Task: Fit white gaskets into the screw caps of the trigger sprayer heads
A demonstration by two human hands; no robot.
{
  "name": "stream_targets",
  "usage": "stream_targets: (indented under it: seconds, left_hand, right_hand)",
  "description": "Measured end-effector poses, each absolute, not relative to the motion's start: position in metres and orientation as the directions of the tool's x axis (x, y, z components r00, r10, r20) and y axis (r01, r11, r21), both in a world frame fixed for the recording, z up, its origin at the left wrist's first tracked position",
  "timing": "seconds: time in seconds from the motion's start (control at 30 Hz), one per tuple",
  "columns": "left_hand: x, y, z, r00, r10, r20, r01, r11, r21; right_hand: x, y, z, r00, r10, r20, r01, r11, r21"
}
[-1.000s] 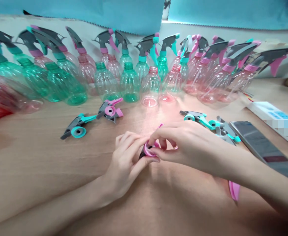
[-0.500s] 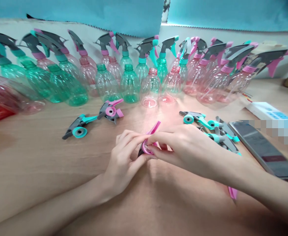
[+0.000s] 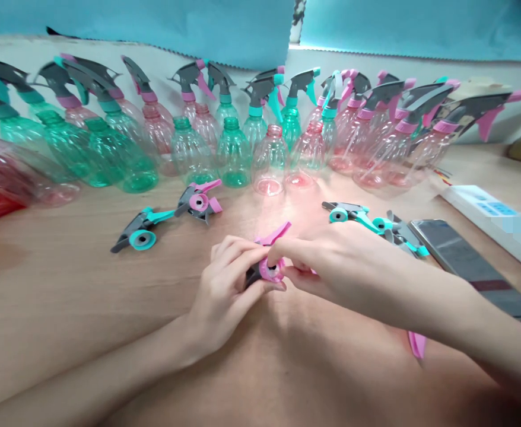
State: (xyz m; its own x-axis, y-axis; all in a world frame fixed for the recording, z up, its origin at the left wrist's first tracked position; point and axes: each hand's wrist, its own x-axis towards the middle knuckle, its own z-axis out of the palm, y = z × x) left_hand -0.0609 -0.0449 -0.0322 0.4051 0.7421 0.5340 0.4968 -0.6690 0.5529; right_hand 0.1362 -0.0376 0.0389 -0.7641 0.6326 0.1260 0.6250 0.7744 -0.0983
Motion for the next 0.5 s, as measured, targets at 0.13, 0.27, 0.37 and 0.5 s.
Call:
stream_targets:
  seconds: [0.13, 0.27, 0.37, 0.5]
  left_hand:
    - [-0.0608, -0.0429, -0.0305, 0.411, 0.772, 0.486, 0.467, -0.636, 0.615]
    - [-0.0616, -0.0414, -0.0322, 0.387, 0.796, 0.465, 0.451, -0.603, 0.658]
    - [-0.0628, -0.0410, -0.0336, 0.388, 0.789, 0.476, 0.445, -0.613, 0.653]
    - [-0.0636, -0.0410, -0.0346, 0.401, 0.774, 0.491, 0.449, -0.633, 0.631]
  right_hand:
    - [0.1378, -0.0336, 0.0396, -0.784, 0.615, 0.085, 0.607, 0.788, -0.107]
    - [0.1360, -0.0336, 0.0366, -0.755, 0.646, 0.109, 0.649, 0.761, -0.019]
    - [0.1333, -0.0379, 0.0365, -0.748, 0.651, 0.129, 0.658, 0.753, 0.017]
    - [0.1319, -0.0398, 0.0383, -0.775, 0.617, 0.137, 0.620, 0.784, -0.025]
